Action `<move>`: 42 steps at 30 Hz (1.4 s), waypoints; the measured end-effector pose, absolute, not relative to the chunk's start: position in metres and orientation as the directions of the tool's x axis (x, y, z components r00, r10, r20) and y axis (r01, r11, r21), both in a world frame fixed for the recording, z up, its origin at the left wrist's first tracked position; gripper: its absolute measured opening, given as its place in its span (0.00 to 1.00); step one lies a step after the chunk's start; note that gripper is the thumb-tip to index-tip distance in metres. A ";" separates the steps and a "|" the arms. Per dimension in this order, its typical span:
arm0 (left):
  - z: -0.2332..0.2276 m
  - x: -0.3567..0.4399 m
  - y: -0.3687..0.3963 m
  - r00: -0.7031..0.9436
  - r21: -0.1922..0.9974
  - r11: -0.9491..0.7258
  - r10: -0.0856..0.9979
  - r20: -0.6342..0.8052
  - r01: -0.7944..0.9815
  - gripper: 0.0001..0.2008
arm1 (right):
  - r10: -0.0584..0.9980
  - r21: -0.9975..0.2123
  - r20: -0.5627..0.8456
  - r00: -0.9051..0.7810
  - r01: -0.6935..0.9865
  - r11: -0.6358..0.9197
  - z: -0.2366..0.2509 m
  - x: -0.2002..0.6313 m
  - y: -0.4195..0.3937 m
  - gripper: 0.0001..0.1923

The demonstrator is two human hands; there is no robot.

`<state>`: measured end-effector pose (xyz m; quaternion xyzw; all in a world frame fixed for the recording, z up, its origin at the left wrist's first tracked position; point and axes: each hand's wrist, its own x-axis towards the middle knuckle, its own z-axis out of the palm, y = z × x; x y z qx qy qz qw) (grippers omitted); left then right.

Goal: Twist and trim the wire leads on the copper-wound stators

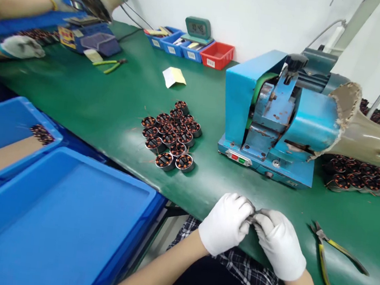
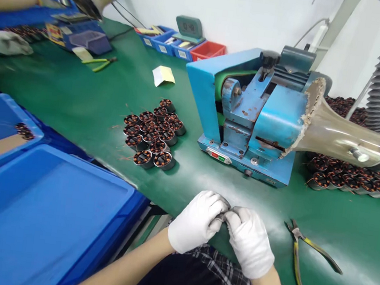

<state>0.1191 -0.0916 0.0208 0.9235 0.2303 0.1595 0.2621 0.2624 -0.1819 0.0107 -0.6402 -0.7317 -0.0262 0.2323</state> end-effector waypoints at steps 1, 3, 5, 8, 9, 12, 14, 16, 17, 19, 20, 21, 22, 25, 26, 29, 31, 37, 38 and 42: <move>0.022 0.117 -0.089 0.839 0.614 -0.726 0.513 0.184 0.309 0.07 | 0.931 -0.223 0.349 -0.105 0.956 0.191 0.012 0.264 -0.180 0.12; 0.022 0.110 -0.082 0.818 0.709 -0.662 0.532 0.216 0.243 0.17 | 0.947 -0.254 0.310 -0.089 0.952 0.172 0.013 0.264 -0.177 0.13; 0.019 0.104 -0.074 0.805 0.734 -0.638 0.549 0.222 0.233 0.31 | 0.961 -0.375 0.278 -0.003 0.921 0.111 0.013 0.262 -0.177 0.13; 0.010 0.099 -0.066 0.817 0.710 -0.650 0.545 0.188 0.271 0.31 | 0.964 -0.487 0.253 0.086 0.872 0.050 0.011 0.257 -0.178 0.13; 0.009 0.099 -0.066 0.817 0.715 -0.646 0.546 0.187 0.268 0.28 | 0.958 -0.484 0.270 0.092 0.874 0.053 0.011 0.256 -0.179 0.14; 0.012 0.102 -0.076 0.776 0.797 -0.549 0.607 0.173 0.252 0.28 | 0.928 -0.446 0.366 0.071 0.889 0.108 0.018 0.254 -0.182 0.16; 0.022 0.104 -0.086 0.719 0.885 -0.397 0.687 0.110 0.245 0.25 | 0.915 -0.482 0.390 0.106 0.870 0.105 0.028 0.252 -0.184 0.16; 0.034 0.104 -0.094 0.685 0.938 -0.293 0.723 0.088 0.188 0.19 | 0.911 -0.597 0.358 0.203 0.800 0.056 0.041 0.249 -0.185 0.13; 0.040 0.102 -0.096 0.689 0.944 -0.295 0.715 0.117 0.145 0.16 | 0.913 -0.669 0.316 0.259 0.743 0.021 0.046 0.248 -0.184 0.12; 0.050 0.098 -0.098 0.728 0.929 -0.365 0.653 0.208 0.061 0.11 | 0.925 -0.809 0.177 0.336 0.585 -0.058 0.057 0.245 -0.184 0.10; 0.054 0.095 -0.097 0.747 0.915 -0.403 0.618 0.245 0.034 0.09 | 0.932 -0.863 0.089 0.351 0.494 -0.104 0.060 0.245 -0.184 0.10; 0.056 0.092 -0.097 0.757 0.901 -0.433 0.597 0.266 0.024 0.09 | 0.934 -0.906 -0.004 0.357 0.393 -0.154 0.063 0.244 -0.183 0.11; 0.058 0.089 -0.096 0.760 0.889 -0.456 0.587 0.278 0.028 0.11 | 0.931 -0.937 -0.093 0.352 0.286 -0.202 0.065 0.244 -0.183 0.12; 0.063 0.083 -0.094 0.775 0.864 -0.500 0.569 0.274 0.061 0.24 | 0.910 -0.948 -0.289 0.297 0.042 -0.315 0.066 0.243 -0.184 0.14; 0.064 0.083 -0.093 0.796 0.874 -0.483 0.550 0.252 0.057 0.25 | 0.906 -0.942 -0.308 0.291 0.039 -0.333 0.065 0.243 -0.184 0.14; 0.072 0.084 -0.091 0.869 0.935 -0.355 0.468 0.162 0.017 0.16 | 0.911 -0.909 -0.198 0.363 0.280 -0.309 0.064 0.240 -0.185 0.12; 0.076 0.084 -0.092 0.875 0.944 -0.329 0.457 0.157 0.002 0.09 | 0.897 -0.845 -0.068 0.438 0.452 -0.285 0.066 0.238 -0.186 0.12; 0.060 0.084 -0.099 0.765 0.756 -0.642 0.548 0.337 0.126 0.25 | 0.887 -0.919 -0.197 0.417 0.237 -0.316 0.077 0.237 -0.185 0.12; 0.056 0.084 -0.099 0.755 0.727 -0.670 0.553 0.351 0.152 0.29 | 0.878 -0.932 -0.247 0.411 0.147 -0.331 0.076 0.237 -0.184 0.13; 0.050 0.090 -0.096 0.747 0.817 -0.571 0.578 0.329 0.081 0.25 | 0.836 -0.943 -0.302 0.458 -0.013 -0.334 0.066 0.236 -0.185 0.13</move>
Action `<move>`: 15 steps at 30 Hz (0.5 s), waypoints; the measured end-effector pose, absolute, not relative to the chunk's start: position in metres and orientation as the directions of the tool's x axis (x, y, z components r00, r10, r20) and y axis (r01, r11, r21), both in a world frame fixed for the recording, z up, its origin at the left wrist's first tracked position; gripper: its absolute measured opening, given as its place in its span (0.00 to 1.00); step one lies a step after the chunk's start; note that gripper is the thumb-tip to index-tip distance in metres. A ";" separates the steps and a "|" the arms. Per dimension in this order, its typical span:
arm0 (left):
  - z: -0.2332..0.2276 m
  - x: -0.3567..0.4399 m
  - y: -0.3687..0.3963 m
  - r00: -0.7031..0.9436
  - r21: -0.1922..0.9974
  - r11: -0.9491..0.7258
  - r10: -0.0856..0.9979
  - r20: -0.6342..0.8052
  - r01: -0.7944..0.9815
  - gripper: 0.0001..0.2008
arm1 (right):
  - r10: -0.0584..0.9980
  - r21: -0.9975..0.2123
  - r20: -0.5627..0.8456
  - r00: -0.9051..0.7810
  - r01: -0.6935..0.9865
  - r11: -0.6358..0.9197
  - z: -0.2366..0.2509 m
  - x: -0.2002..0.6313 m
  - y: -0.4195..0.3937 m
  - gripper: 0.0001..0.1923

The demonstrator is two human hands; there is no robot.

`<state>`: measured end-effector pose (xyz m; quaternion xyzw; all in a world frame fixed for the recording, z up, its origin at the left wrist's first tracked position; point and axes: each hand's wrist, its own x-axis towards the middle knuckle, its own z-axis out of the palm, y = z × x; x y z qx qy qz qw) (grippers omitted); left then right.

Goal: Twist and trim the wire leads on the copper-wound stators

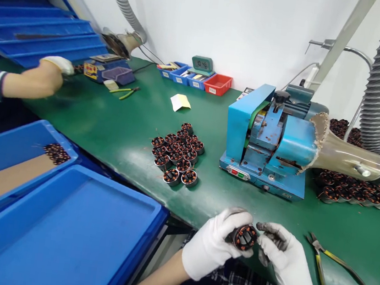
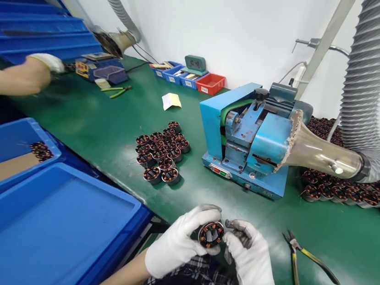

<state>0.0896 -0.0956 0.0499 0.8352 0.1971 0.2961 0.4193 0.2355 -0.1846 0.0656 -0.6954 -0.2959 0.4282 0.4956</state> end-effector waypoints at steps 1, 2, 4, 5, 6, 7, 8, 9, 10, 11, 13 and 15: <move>0.052 0.091 -0.095 0.741 0.862 -0.501 0.606 0.290 0.072 0.23 | 0.835 -0.946 -0.279 0.475 0.014 -0.324 0.063 0.235 -0.185 0.12; 0.054 0.091 -0.095 0.737 0.898 -0.434 0.630 0.246 0.071 0.19 | 0.838 -0.949 -0.246 0.488 0.055 -0.311 0.062 0.234 -0.185 0.10; 0.058 0.091 -0.096 0.737 0.926 -0.374 0.638 0.224 0.043 0.09 | 0.850 -0.953 -0.197 0.489 0.108 -0.283 0.061 0.233 -0.184 0.10; 0.059 0.090 -0.097 0.735 0.917 -0.398 0.627 0.259 0.016 0.07 | 0.854 -0.957 -0.198 0.480 0.095 -0.275 0.062 0.232 -0.183 0.10; 0.059 0.089 -0.097 0.729 0.896 -0.444 0.614 0.304 0.001 0.08 | 0.858 -0.961 -0.216 0.465 0.053 -0.271 0.062 0.232 -0.182 0.11; 0.059 0.087 -0.097 0.721 0.865 -0.503 0.601 0.346 0.004 0.11 | 0.860 -0.962 -0.244 0.448 -0.001 -0.273 0.063 0.231 -0.182 0.13; 0.058 0.086 -0.097 0.720 0.831 -0.556 0.586 0.372 0.023 0.16 | 0.860 -0.959 -0.275 0.431 -0.054 -0.280 0.062 0.231 -0.181 0.14; 0.058 0.085 -0.095 0.725 0.806 -0.590 0.575 0.379 0.047 0.21 | 0.858 -0.954 -0.298 0.419 -0.092 -0.286 0.062 0.231 -0.180 0.14; 0.058 0.084 -0.094 0.742 0.801 -0.595 0.565 0.360 0.064 0.23 | 0.855 -0.951 -0.308 0.417 -0.097 -0.294 0.061 0.231 -0.180 0.14; 0.059 0.084 -0.092 0.769 0.818 -0.572 0.550 0.326 0.063 0.23 | 0.850 -0.952 -0.297 0.435 -0.064 -0.299 0.059 0.231 -0.180 0.14; 0.062 0.085 -0.089 0.825 0.870 -0.492 0.501 0.260 0.025 0.17 | 0.838 -0.947 -0.218 0.500 0.098 -0.305 0.055 0.231 -0.181 0.13; 0.061 0.086 -0.088 0.858 0.892 -0.453 0.460 0.229 0.005 0.09 | 0.820 -0.912 -0.103 0.562 0.276 -0.304 0.051 0.230 -0.180 0.12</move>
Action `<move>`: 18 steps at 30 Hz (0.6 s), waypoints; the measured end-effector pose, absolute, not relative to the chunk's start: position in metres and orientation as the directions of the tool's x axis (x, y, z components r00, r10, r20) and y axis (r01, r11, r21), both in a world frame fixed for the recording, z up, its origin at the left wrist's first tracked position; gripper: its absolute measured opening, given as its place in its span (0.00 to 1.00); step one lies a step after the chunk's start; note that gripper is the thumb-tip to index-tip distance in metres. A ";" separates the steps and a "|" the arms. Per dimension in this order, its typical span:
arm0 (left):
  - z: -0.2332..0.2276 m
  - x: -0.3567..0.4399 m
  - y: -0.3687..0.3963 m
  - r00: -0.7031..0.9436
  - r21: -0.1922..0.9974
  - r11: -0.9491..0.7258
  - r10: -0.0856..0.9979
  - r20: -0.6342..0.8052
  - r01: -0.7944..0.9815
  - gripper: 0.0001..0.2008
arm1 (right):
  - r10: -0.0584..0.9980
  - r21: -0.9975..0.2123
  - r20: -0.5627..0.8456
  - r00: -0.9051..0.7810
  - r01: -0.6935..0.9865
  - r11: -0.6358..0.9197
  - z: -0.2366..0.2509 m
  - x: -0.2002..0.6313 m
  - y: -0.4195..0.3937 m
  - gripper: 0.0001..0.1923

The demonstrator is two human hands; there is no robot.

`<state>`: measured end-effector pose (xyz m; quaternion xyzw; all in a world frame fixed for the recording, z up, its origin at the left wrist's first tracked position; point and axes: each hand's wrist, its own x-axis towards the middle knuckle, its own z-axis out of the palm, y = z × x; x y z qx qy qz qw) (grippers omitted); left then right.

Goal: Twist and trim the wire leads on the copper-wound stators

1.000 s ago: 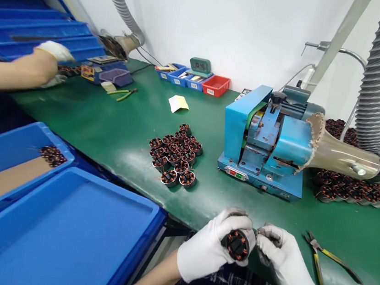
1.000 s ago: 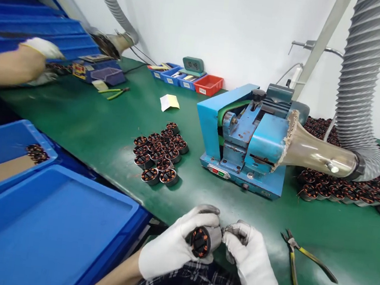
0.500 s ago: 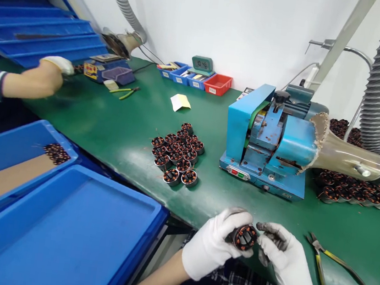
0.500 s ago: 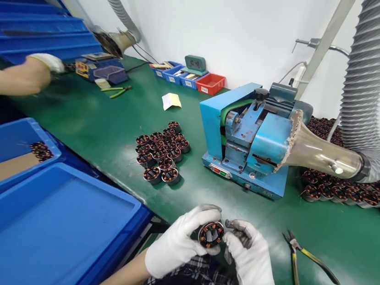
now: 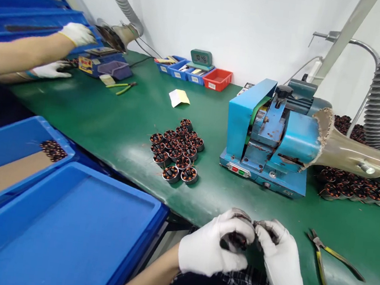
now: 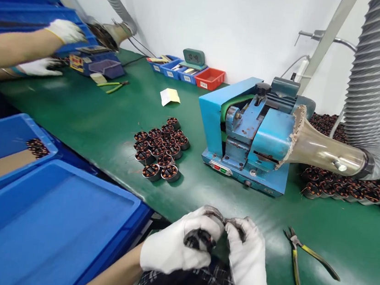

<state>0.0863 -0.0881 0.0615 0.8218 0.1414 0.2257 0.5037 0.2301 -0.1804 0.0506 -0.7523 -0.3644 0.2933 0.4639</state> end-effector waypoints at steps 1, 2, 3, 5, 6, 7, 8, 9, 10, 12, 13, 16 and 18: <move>0.059 0.087 -0.088 0.861 0.877 -0.481 0.453 0.231 0.018 0.08 | 0.813 -0.899 -0.072 0.578 0.315 -0.304 0.048 0.230 -0.180 0.12; 0.054 0.087 -0.089 0.851 0.841 -0.538 0.463 0.248 0.048 0.08 | 0.811 -0.903 -0.084 0.579 0.299 -0.308 0.044 0.229 -0.179 0.12; 0.048 0.088 -0.091 0.833 0.787 -0.610 0.479 0.276 0.091 0.11 | 0.813 -0.920 -0.138 0.566 0.231 -0.317 0.040 0.229 -0.178 0.13; 0.033 0.088 -0.093 0.786 0.648 -0.742 0.500 0.364 0.173 0.20 | 0.828 -0.939 -0.288 0.481 0.026 -0.342 0.030 0.230 -0.175 0.15; 0.025 0.089 -0.093 0.765 0.594 -0.778 0.505 0.399 0.204 0.23 | 0.842 -0.932 -0.347 0.414 -0.052 -0.358 0.025 0.231 -0.174 0.17; 0.018 0.089 -0.093 0.751 0.573 -0.788 0.515 0.413 0.226 0.24 | 0.854 -0.923 -0.381 0.355 -0.093 -0.374 0.021 0.232 -0.172 0.18; 0.013 0.090 -0.092 0.745 0.581 -0.777 0.532 0.401 0.242 0.23 | 0.859 -0.915 -0.402 0.316 -0.112 -0.387 0.019 0.234 -0.171 0.18; 0.010 0.090 -0.090 0.744 0.607 -0.750 0.557 0.369 0.261 0.21 | 0.866 -0.913 -0.405 0.294 -0.087 -0.398 0.019 0.236 -0.169 0.17; 0.008 0.091 -0.088 0.742 0.639 -0.714 0.586 0.324 0.285 0.20 | 0.879 -0.918 -0.381 0.287 -0.004 -0.397 0.021 0.238 -0.167 0.15; 0.009 0.092 -0.083 0.739 0.679 -0.657 0.625 0.250 0.326 0.21 | 0.934 -0.881 -0.247 0.257 0.341 -0.327 0.030 0.243 -0.161 0.10; 0.010 0.092 -0.080 0.745 0.683 -0.649 0.626 0.230 0.335 0.22 | 0.968 -0.781 -0.165 0.191 0.574 -0.247 0.035 0.246 -0.158 0.09; 0.012 0.091 -0.072 0.776 0.669 -0.664 0.596 0.205 0.333 0.24 | 0.983 -0.294 -0.140 -0.118 0.953 0.073 0.047 0.266 -0.152 0.14; 0.011 0.089 -0.068 0.793 0.659 -0.674 0.579 0.191 0.333 0.25 | 0.960 -0.150 -0.192 -0.201 0.973 0.174 0.048 0.290 -0.157 0.16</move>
